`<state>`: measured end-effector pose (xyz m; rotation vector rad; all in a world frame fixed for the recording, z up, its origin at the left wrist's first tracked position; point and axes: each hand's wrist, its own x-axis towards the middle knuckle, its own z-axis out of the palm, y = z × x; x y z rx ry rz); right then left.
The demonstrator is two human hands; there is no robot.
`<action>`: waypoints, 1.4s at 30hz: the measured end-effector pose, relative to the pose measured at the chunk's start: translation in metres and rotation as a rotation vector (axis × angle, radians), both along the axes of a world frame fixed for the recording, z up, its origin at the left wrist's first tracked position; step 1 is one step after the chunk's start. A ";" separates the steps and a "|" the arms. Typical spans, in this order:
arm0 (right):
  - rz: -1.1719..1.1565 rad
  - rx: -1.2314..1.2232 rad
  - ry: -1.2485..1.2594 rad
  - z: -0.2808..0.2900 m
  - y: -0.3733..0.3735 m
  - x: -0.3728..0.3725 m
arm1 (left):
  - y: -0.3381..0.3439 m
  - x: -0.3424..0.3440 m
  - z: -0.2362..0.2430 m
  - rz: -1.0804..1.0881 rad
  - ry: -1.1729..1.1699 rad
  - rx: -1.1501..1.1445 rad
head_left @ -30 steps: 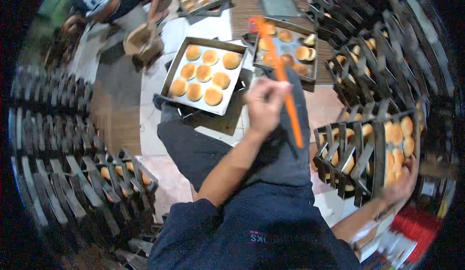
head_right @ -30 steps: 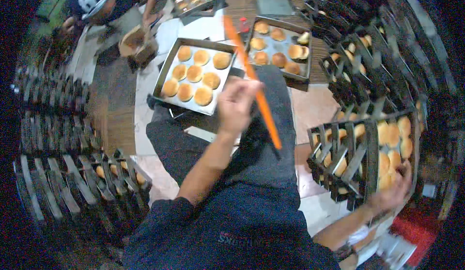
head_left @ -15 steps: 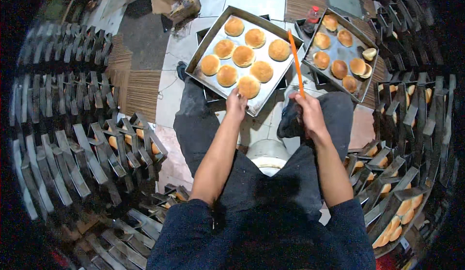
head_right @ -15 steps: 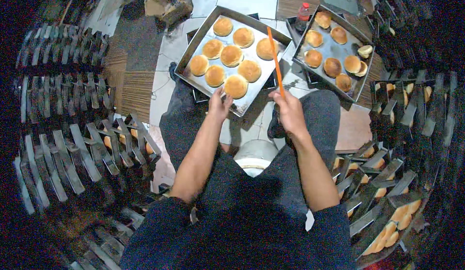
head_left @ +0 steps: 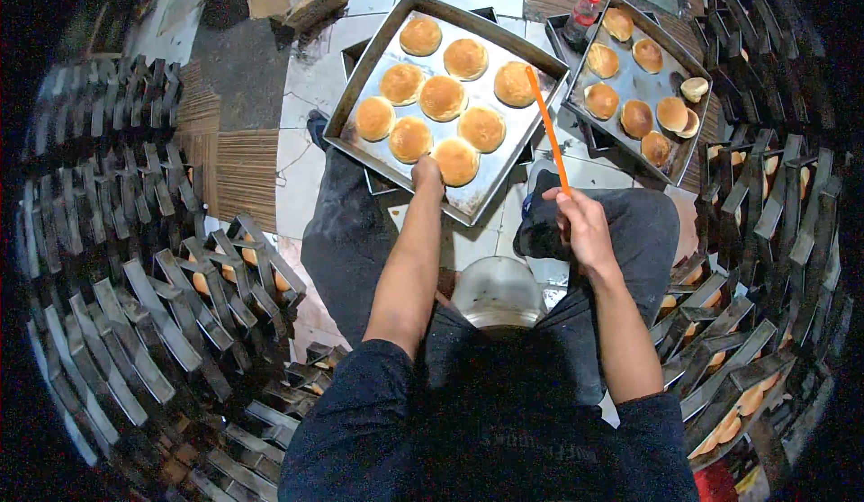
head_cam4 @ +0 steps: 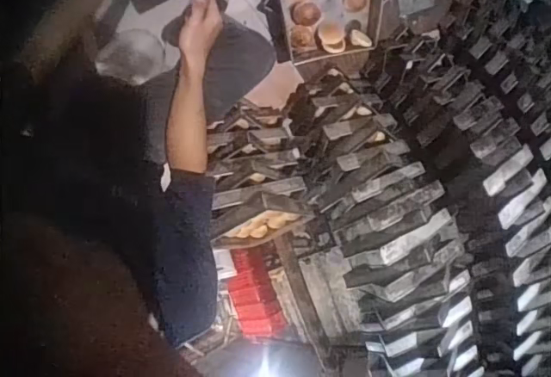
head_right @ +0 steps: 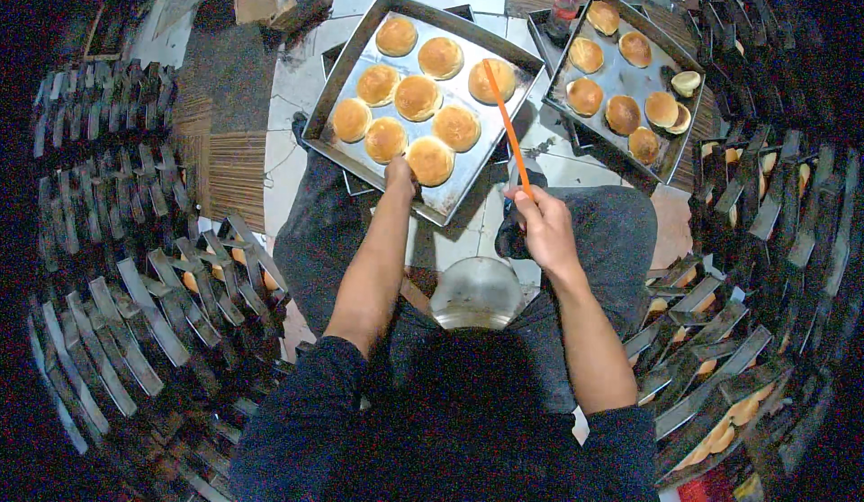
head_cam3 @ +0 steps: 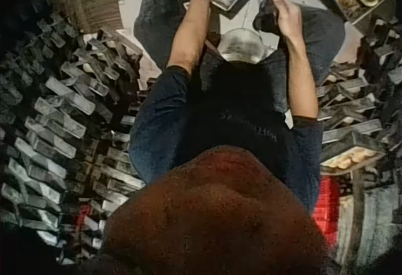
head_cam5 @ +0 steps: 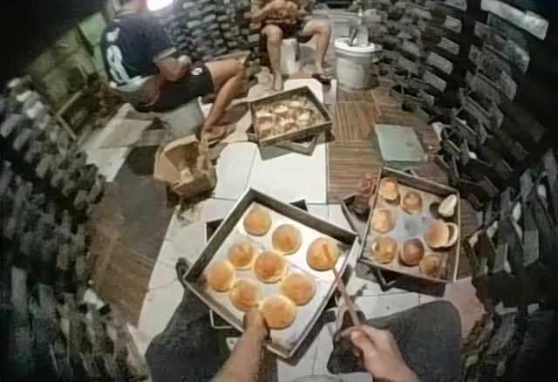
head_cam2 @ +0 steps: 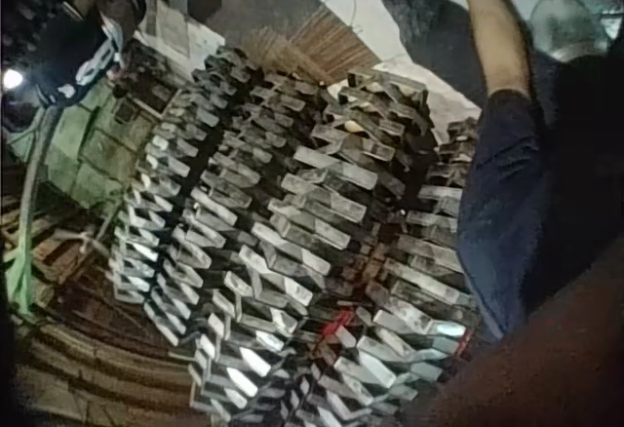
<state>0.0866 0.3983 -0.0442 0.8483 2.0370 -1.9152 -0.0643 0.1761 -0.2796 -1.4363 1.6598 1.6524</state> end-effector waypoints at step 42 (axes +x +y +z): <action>0.216 0.343 0.014 -0.017 0.007 0.012 | 0.010 0.027 -0.009 0.125 0.268 0.527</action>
